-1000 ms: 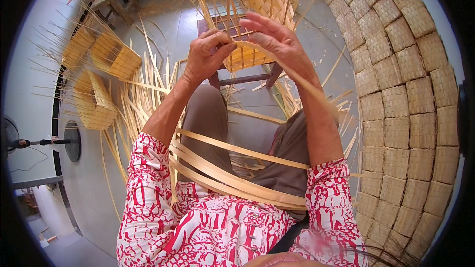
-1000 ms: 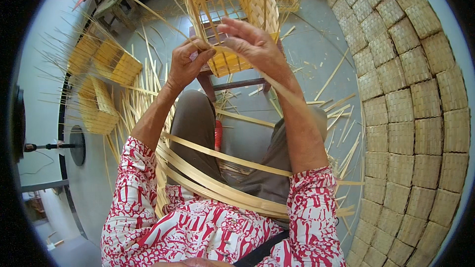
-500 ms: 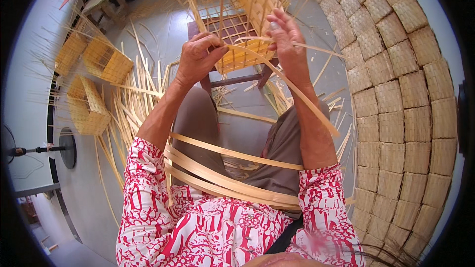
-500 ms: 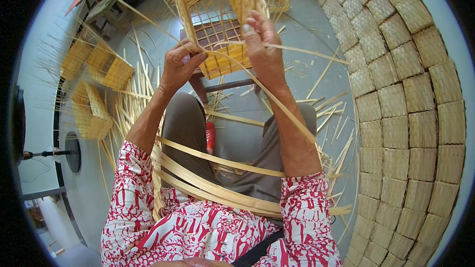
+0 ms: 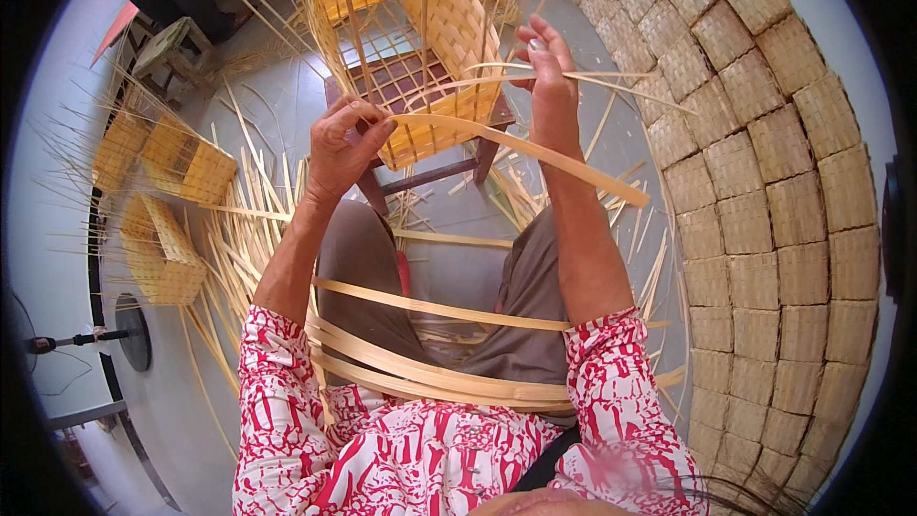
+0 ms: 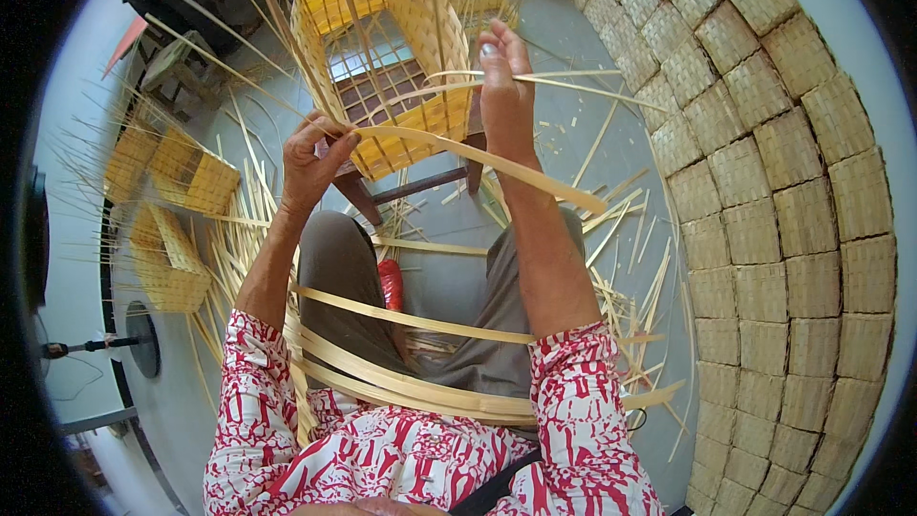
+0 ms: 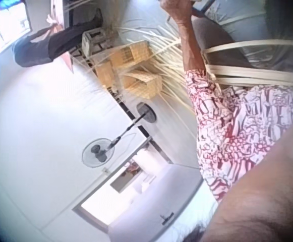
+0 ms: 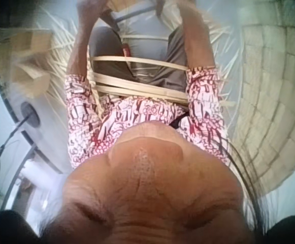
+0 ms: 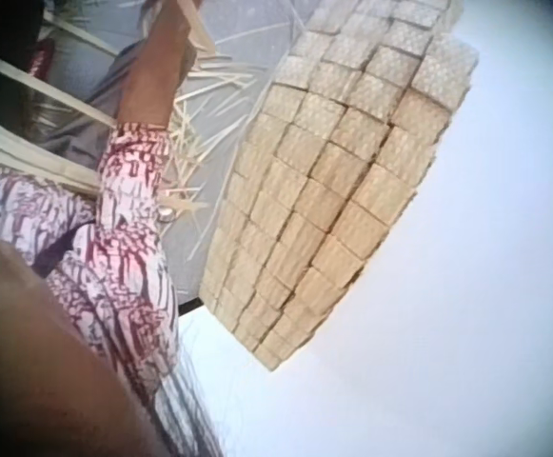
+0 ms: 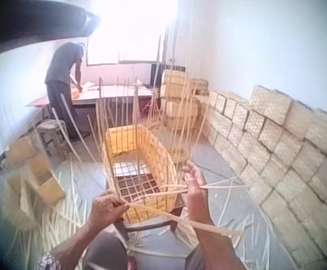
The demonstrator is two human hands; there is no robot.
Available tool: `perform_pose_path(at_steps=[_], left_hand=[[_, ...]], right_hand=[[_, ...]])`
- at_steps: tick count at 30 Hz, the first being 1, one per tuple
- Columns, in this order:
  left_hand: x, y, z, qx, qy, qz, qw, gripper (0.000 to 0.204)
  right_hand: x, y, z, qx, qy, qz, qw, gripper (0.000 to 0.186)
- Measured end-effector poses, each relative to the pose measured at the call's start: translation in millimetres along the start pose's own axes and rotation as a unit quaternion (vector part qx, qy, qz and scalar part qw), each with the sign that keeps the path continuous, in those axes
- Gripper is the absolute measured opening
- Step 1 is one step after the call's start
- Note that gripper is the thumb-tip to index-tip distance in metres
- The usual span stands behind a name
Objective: The person weaves a basket by hand, interlacing thin bamboo strips through a pre-formed frame. They repeatedly pull strips through the structure and adjust the weave to maintain tension.
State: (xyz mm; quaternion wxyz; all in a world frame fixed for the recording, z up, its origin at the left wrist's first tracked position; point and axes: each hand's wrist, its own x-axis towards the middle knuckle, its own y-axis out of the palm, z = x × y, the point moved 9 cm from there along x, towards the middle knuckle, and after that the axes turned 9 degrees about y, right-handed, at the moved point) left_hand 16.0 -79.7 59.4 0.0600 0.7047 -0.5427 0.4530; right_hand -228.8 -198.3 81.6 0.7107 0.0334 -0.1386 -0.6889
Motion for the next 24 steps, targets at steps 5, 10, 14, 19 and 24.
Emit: perform_pose_path(at_steps=[5,10,14,19,24], left_hand=[[2,4,3,-0.022,-0.019,0.001,1.0,0.01],[-7,7,18,-0.103,-0.028,-0.068,0.992,0.008],[-1,6,9,-0.068,-0.029,-0.089,0.993,0.007],[13,4,10,0.028,-0.044,-0.027,0.998,0.01],[20,-9,46,-0.053,-0.069,0.114,0.99,0.01]], right_hand=[[5,0,5,-0.057,-0.024,0.044,0.997,0.023],[7,-29,-19,0.162,0.036,-0.043,0.985,0.025],[5,-32,-20,0.134,0.021,-0.048,0.99,0.031],[-12,-13,30,-0.114,-0.213,0.011,0.97,0.035],[-31,-2,65,-0.177,-0.334,0.055,0.924,0.059]])
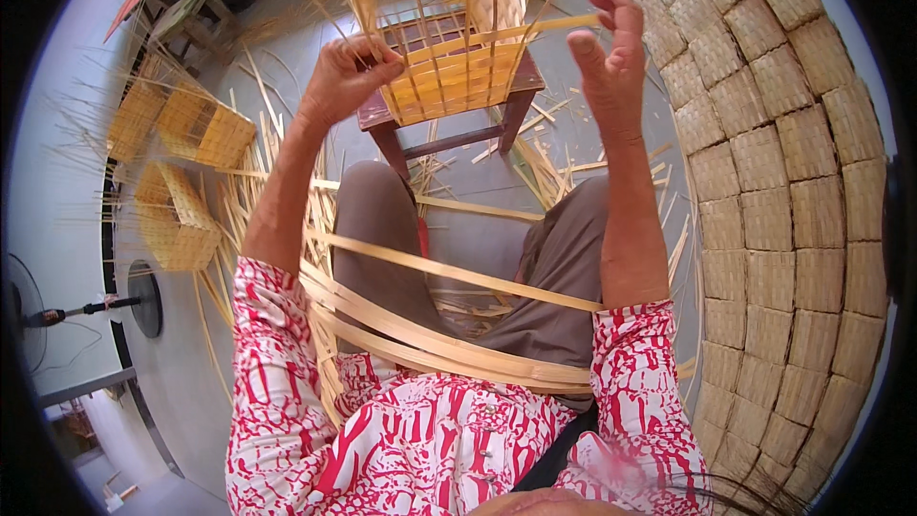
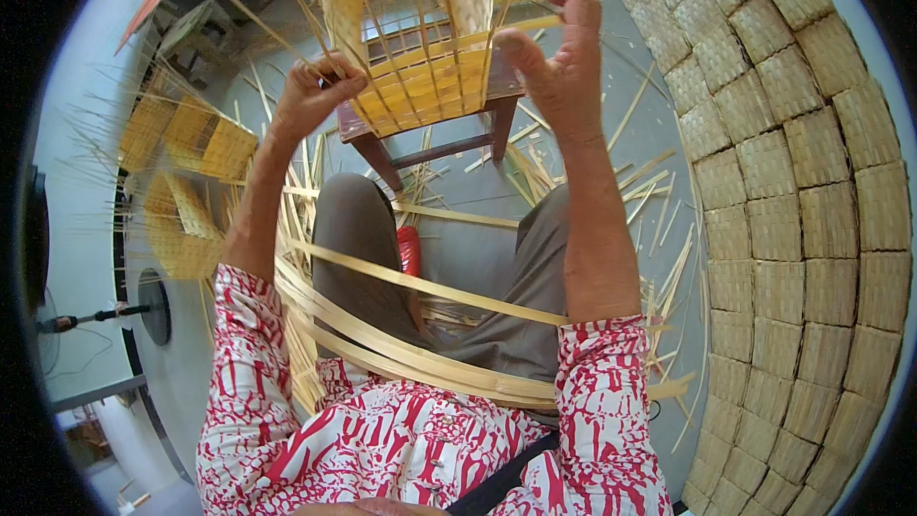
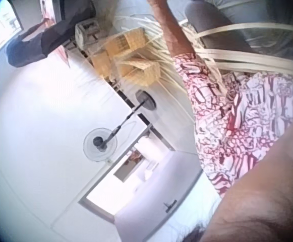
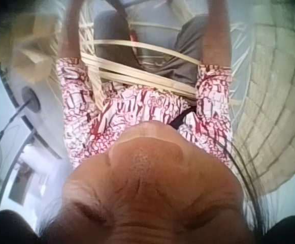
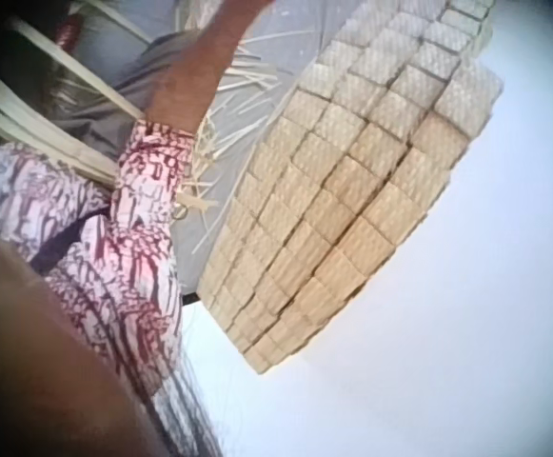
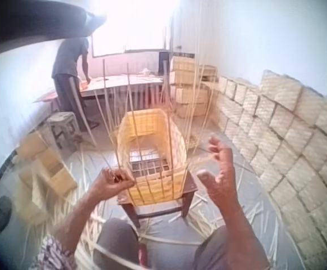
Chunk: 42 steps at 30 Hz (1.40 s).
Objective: The person weaves a basket by hand, interlacing thin bamboo strips through a pre-formed frame. They repeatedly pull strips through the structure and adjust the weave to maintain tension.
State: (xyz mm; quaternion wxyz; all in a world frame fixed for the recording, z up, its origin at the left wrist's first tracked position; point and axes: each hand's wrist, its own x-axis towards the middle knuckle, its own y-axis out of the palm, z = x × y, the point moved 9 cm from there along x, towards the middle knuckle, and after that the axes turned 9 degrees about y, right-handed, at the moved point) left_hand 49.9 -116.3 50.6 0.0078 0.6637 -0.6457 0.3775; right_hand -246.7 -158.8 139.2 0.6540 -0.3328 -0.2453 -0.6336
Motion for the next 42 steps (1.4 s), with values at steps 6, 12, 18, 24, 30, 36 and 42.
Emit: perform_pose_path(at_steps=[6,12,18,24,30,36,42], left_hand=[[-3,-37,23,-0.017,0.015,0.069,0.997,0.009],[0,-41,30,-0.074,0.019,0.105,0.992,0.008],[-3,-43,35,-0.014,-0.006,0.104,0.994,0.014],[-62,-91,46,-0.157,-0.023,-0.341,0.927,0.028],[-90,-37,0,0.018,-0.012,-0.241,0.97,0.011],[-24,7,-98,0.16,0.138,-0.116,0.971,0.016],[5,51,-99,0.203,0.166,-0.019,0.965,0.019]], right_hand=[[-29,35,-34,-0.357,-0.078,0.172,0.915,0.021],[-50,54,-45,-0.348,0.052,0.285,0.891,0.011],[-51,59,-49,-0.293,0.095,0.318,0.897,0.019],[-53,57,-66,-0.203,0.201,0.346,0.894,0.024],[-53,59,-64,-0.157,0.227,0.351,0.895,0.017],[-61,71,-56,-0.118,0.201,0.332,0.914,0.017],[-64,75,-49,-0.125,0.189,0.319,0.92,0.019]])
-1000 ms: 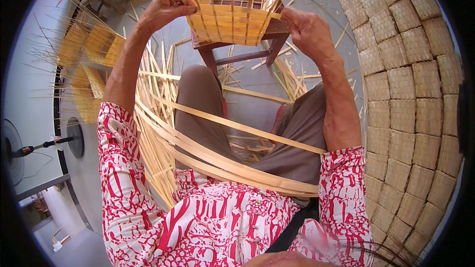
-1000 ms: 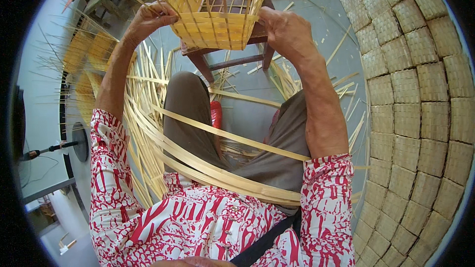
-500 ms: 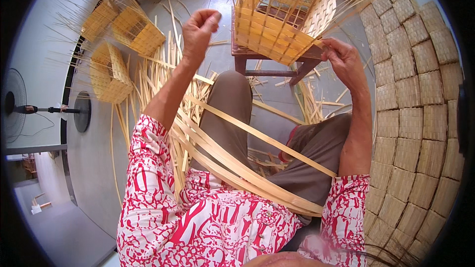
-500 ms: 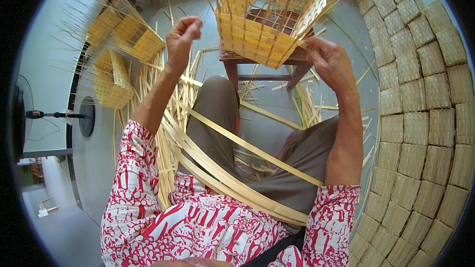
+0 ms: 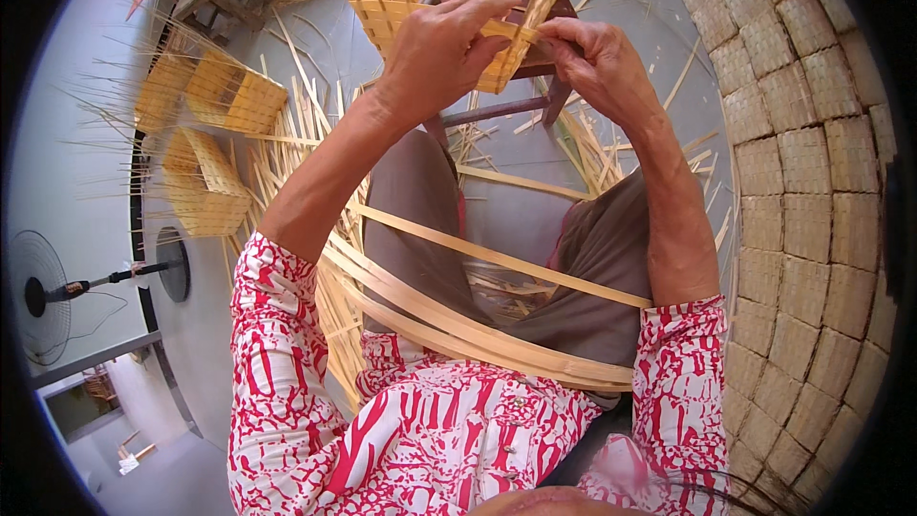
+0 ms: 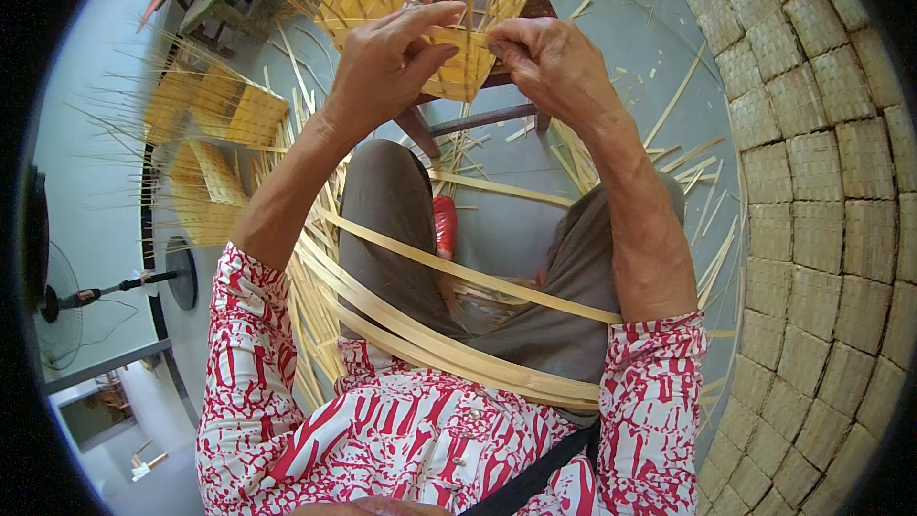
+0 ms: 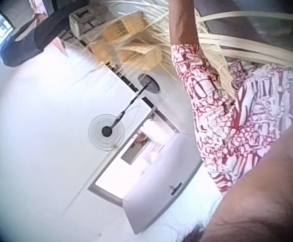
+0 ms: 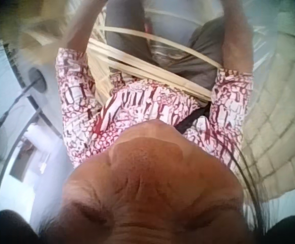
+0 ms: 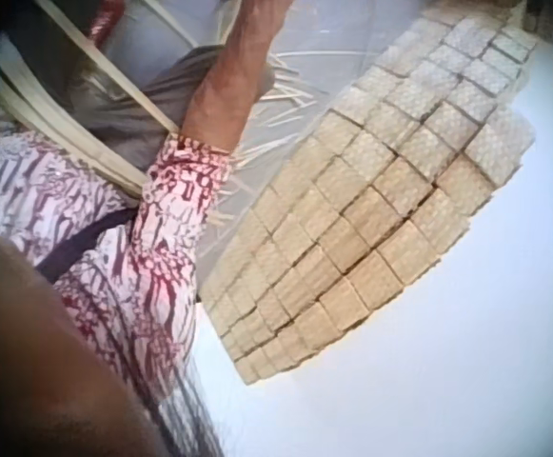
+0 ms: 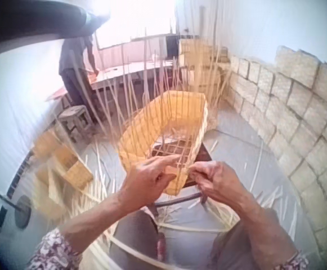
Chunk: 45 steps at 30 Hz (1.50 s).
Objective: The person weaves a basket by hand, interlacing thin bamboo strips through a pre-formed frame. They repeatedly pull strips through the structure and adjust the weave to maintain tension.
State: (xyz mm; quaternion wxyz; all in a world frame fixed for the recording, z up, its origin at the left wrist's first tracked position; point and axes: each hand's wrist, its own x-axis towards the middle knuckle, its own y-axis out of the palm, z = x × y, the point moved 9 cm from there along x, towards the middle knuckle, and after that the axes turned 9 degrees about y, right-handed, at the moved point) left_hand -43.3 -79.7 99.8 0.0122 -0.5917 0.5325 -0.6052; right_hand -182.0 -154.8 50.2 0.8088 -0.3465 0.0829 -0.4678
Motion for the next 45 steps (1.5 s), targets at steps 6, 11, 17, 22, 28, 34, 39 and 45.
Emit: perform_pose_path(at_steps=[6,11,17,22,28,34,39,45], left_hand=[[7,26,13,0.016,-0.003,0.147,0.989,0.014],[12,27,18,0.014,-0.037,0.221,0.974,0.012],[9,25,14,-0.029,-0.01,0.22,0.975,0.01],[0,17,2,-0.053,0.046,0.209,0.975,0.009],[-6,7,-4,-0.073,0.09,0.253,0.961,0.008],[-4,-4,-14,-0.042,0.124,0.255,0.958,0.014],[0,-10,-28,-0.006,0.16,0.27,0.949,0.021],[1,-16,-18,0.015,0.158,0.3,0.941,0.027]], right_hand=[[-4,6,6,-0.038,-0.05,-0.02,0.998,0.02],[-6,4,11,-0.036,-0.095,-0.04,0.994,0.02],[-16,3,18,-0.102,-0.084,-0.061,0.989,0.018],[-20,3,31,-0.173,-0.177,-0.129,0.96,0.026],[-18,9,47,-0.205,-0.194,-0.112,0.953,0.032],[-18,2,61,-0.145,-0.221,-0.079,0.961,0.03],[-31,-8,72,-0.121,-0.285,-0.073,0.948,0.027],[-30,-16,82,-0.107,-0.284,-0.059,0.951,0.033]])
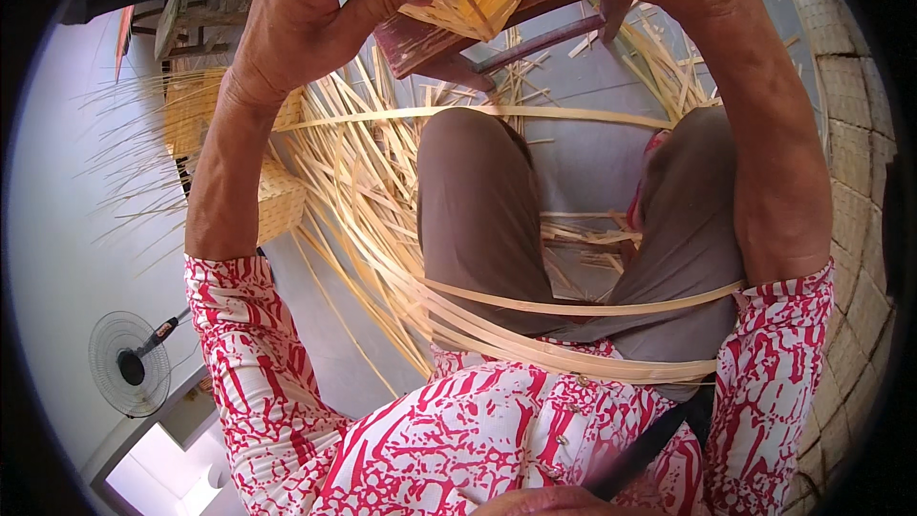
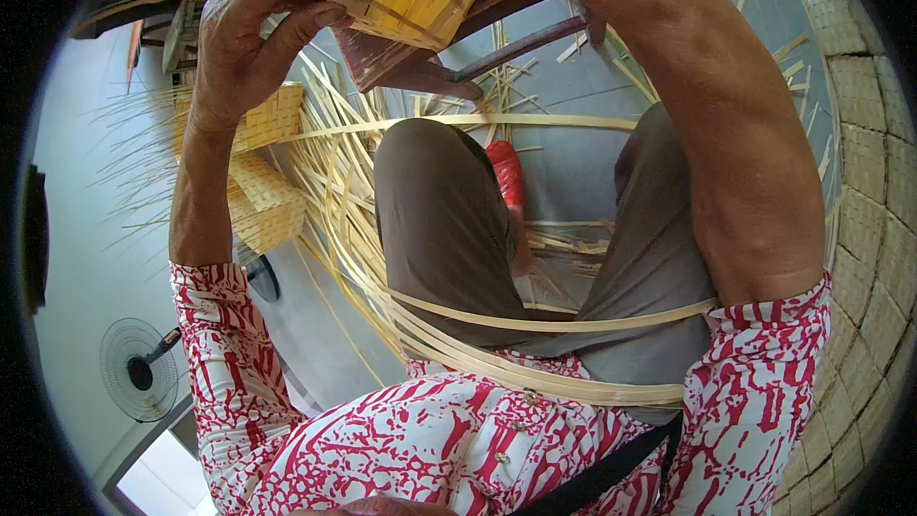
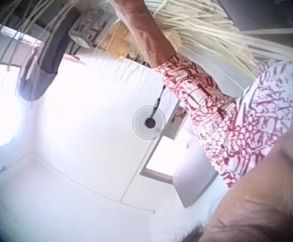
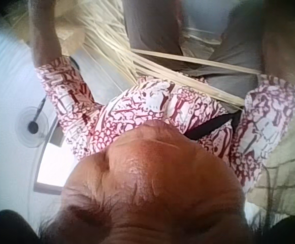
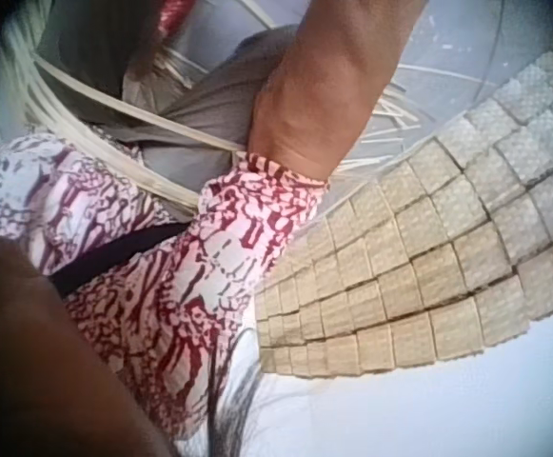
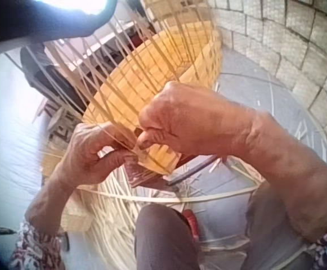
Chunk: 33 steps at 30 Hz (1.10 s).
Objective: The person weaves a basket by hand, interlacing thin bamboo strips through a pre-formed frame. They repeatedly pull strips through the structure and adjust the weave to maintain tension.
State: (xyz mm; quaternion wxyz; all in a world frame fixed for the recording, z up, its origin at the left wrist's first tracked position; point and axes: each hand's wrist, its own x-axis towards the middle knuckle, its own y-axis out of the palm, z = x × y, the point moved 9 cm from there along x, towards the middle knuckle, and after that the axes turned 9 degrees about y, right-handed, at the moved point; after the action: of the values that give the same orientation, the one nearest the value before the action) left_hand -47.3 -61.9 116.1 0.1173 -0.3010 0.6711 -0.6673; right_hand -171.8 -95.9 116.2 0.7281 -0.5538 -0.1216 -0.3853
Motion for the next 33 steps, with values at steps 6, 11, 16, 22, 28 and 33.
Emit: perform_pose_path(at_steps=[6,11,16,22,28,33], left_hand=[[16,-1,4,-0.197,-0.035,-0.087,0.976,0.025],[19,3,13,-0.168,-0.008,-0.08,0.983,0.024],[2,0,13,-0.155,-0.049,-0.136,0.977,0.027],[-33,3,45,-0.106,-0.25,-0.294,0.917,0.008],[-46,15,71,-0.153,-0.24,-0.352,0.892,0.006],[-30,22,77,-0.196,-0.204,-0.382,0.88,0.005]], right_hand=[[5,7,-14,0.024,0.015,0.031,0.999,0.013],[8,7,-18,0.044,0.005,0.049,0.998,0.01],[12,13,-28,-0.073,0.068,-0.01,0.995,0.011],[-2,-4,-66,-0.103,0.219,-0.09,0.966,0.029],[-21,32,-98,0.049,0.324,-0.054,0.943,0.021],[-26,67,-117,0.539,0.44,-0.13,0.706,0.015]])
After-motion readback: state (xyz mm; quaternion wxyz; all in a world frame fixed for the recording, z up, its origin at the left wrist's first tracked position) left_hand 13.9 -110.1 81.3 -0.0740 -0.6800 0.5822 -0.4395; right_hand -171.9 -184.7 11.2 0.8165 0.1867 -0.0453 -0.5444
